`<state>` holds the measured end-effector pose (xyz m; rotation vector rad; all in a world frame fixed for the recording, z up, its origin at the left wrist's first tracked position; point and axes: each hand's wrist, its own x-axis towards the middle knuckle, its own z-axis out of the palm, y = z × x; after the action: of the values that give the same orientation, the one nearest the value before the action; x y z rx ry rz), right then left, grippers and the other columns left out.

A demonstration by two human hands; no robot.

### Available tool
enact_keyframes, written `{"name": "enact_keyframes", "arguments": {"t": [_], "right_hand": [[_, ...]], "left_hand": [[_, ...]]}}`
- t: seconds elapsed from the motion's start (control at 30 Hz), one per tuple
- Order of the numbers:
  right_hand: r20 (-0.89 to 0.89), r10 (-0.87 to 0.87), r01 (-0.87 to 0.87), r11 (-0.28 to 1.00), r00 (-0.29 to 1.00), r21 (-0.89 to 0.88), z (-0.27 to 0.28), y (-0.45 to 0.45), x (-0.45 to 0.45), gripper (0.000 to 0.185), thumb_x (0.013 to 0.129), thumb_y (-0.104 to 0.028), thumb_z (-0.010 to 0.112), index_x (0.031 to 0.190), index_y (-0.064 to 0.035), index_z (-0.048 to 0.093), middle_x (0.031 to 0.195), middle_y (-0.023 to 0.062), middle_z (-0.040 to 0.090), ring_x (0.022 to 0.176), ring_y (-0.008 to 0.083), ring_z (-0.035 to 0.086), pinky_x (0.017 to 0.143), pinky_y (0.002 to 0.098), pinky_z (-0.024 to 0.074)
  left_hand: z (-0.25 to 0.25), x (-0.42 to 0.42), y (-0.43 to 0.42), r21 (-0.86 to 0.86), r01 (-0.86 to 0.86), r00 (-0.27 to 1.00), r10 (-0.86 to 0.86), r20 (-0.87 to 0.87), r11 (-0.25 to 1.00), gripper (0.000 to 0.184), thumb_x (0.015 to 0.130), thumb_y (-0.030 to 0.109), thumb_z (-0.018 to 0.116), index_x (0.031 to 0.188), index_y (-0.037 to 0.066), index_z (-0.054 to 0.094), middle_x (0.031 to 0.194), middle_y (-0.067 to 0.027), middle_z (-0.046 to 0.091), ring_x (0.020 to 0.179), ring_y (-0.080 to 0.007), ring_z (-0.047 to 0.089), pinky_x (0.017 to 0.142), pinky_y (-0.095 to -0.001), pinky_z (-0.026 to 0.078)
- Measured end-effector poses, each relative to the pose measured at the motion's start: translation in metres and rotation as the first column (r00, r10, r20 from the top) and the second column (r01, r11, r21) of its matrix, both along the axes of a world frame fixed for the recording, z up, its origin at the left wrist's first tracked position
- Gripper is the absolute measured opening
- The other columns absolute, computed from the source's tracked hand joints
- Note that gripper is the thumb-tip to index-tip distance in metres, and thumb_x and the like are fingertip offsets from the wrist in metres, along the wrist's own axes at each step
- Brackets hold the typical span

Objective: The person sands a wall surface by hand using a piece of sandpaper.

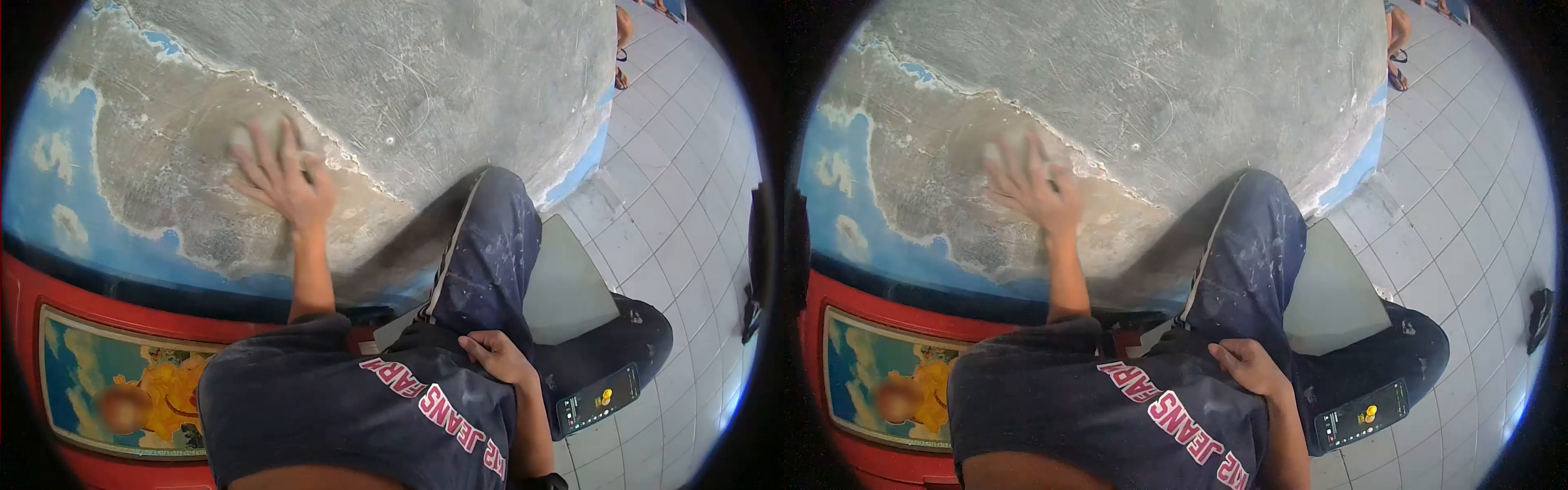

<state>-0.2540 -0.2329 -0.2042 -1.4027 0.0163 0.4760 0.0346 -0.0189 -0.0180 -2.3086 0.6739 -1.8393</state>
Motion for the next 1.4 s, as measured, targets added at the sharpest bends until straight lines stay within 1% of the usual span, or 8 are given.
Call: {"name": "enact_keyframes", "arguments": {"t": [0.3,0.43,0.47,0.53,0.73,0.83,1.2,1.4], "right_hand": [[0.406,-0.521,0.611,0.78,0.751,-0.131,0.1,-0.018,-0.057,0.031,0.088,-0.023,0.069,0.065,-0.0035,0.058,0.058,0.0066,0.059,0.051,0.0231,0.045,0.062,0.0375,0.033],[0.469,-0.882,0.966,-0.076,0.051,-0.249,0.062,-0.035,-0.141,0.026,0.104,-0.019,0.047,0.096,0.0015,0.061,0.083,0.0027,0.053,0.07,0.0091,0.046,0.06,0.0213,0.0341],[0.477,-0.852,0.881,-0.04,0.217,-0.471,0.049,-0.068,-0.182,0.026,0.105,-0.019,0.047,0.108,0.0015,0.063,0.083,0.0026,0.052,0.073,0.0108,0.048,0.064,0.023,0.0386],[0.666,-0.74,0.692,-0.434,0.092,-0.577,0.058,-0.087,-0.18,0.028,0.103,-0.024,0.053,0.118,-0.0025,0.063,0.103,0.0075,0.062,0.097,0.017,0.058,0.08,0.0304,0.0476],[0.484,-0.875,0.716,-0.324,0.022,-0.618,0.029,-0.103,-0.209,0.056,0.096,-0.038,0.063,0.143,-0.0123,0.048,0.139,0.0143,0.052,0.124,0.0279,0.054,0.101,0.0437,0.045],[0.407,-0.879,0.701,-0.127,0.249,-0.702,0.026,-0.098,-0.206,0.069,0.09,-0.039,0.068,0.15,-0.0194,0.041,0.147,0.0162,0.044,0.135,0.0323,0.043,0.109,0.0524,0.0358],[0.369,-0.913,0.768,-0.107,0.176,-0.631,0.008,-0.102,-0.191,0.068,0.093,-0.036,0.065,0.152,-0.0161,0.037,0.152,0.017,0.039,0.14,0.0293,0.037,0.113,0.052,0.0328],[0.299,-0.927,0.781,-0.012,0.225,-0.624,0.025,-0.099,-0.198,0.073,0.09,-0.037,0.069,0.153,-0.0165,0.037,0.152,0.0171,0.039,0.142,0.0303,0.035,0.114,0.0507,0.0305]], "left_hand": [[-0.039,0.002,-0.006,-0.004,0.002,0.996,-0.003,-0.09,1.0,0.054,0.093,0.026,0.039,0.145,0.016,0.051,0.159,-0.0082,0.035,0.15,-0.0392,0.015,0.119,-0.0577,0.001],[0.018,0.004,-0.008,-0.042,-0.009,1.0,0.01,0.015,0.999,0.054,0.096,0.034,0.04,0.145,0.014,0.051,0.158,-0.0109,0.035,0.149,-0.0388,0.018,0.119,-0.0581,0.004],[0.027,0.007,-0.008,-0.122,0.047,0.995,-0.035,0.096,0.991,0.055,0.096,0.037,0.041,0.144,0.013,0.052,0.158,-0.0118,0.035,0.149,-0.0382,0.019,0.118,-0.0581,0.004],[0.026,0.014,-0.008,-0.131,0.052,0.993,-0.037,0.115,0.99,0.056,0.096,0.041,0.042,0.144,0.013,0.052,0.158,-0.0121,0.035,0.149,-0.0376,0.019,0.118,-0.0583,0.003],[-0.038,-0.005,-0.009,-0.028,-0.066,0.992,0.063,-0.107,0.997,0.064,0.094,0.054,0.045,0.143,0.014,0.053,0.158,-0.0118,0.035,0.149,-0.0374,0.018,0.118,-0.0595,0.001],[-0.021,-0.008,-0.001,0.047,-0.071,0.992,0.075,-0.101,0.996,0.072,0.09,0.058,0.054,0.147,0.014,0.048,0.158,-0.0126,0.034,0.149,-0.0386,0.017,0.116,-0.0633,0.001],[-0.054,-0.019,-0.021,0.072,-0.07,0.937,0.09,-0.339,0.995,0.082,0.09,0.063,0.053,0.152,0.011,0.038,0.163,-0.0184,0.018,0.15,-0.0438,0.003,0.116,-0.0643,-0.006],[0.007,-0.016,-0.015,-0.055,-0.067,0.98,0.056,-0.19,0.996,0.09,0.088,0.065,0.055,0.154,0.008,0.032,0.163,-0.0232,0.014,0.15,-0.0464,0.001,0.115,-0.0651,-0.003]]}}
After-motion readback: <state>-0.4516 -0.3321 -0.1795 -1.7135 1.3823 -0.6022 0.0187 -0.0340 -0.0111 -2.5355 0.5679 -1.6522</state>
